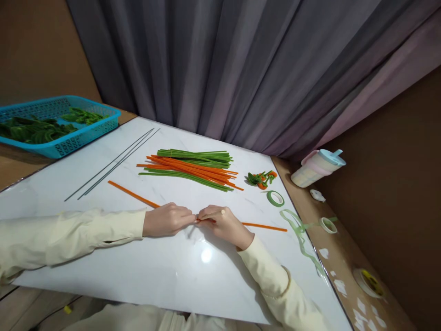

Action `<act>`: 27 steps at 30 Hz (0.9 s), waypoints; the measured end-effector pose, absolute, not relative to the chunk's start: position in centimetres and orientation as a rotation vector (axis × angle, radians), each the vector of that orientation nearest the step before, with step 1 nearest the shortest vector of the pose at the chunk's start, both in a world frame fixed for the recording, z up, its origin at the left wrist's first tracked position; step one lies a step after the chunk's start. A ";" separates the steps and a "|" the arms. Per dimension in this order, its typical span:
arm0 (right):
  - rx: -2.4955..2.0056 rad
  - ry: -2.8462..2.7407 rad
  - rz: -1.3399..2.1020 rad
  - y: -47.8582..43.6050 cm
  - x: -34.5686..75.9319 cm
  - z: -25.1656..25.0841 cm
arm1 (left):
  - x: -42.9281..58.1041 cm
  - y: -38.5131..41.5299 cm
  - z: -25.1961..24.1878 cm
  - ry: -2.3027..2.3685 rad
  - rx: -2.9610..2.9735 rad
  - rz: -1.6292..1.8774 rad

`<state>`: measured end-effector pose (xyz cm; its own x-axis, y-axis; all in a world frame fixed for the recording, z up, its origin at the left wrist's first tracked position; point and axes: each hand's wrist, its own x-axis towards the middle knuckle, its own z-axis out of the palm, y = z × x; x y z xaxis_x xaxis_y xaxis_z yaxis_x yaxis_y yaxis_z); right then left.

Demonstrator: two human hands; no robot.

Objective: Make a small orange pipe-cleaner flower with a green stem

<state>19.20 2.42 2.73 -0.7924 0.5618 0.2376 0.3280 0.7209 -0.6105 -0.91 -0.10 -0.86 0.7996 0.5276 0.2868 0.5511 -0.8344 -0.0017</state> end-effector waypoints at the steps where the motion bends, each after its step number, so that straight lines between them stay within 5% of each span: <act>1: -0.687 -2.512 0.793 2.4 19.2 2.7 | -0.9 -0.1 -0.9 -0.866 -2.889 -0.428; 17: -0.668 -2.471 0.729 2.7 19.4 2.0 | -1.0 -0.2 -0.8 -0.837 -2.833 -0.437; 27: -0.876 -2.334 1.042 3.5 19.9 2.8 | -0.6 -0.2 -0.6 -1.105 -2.920 -0.530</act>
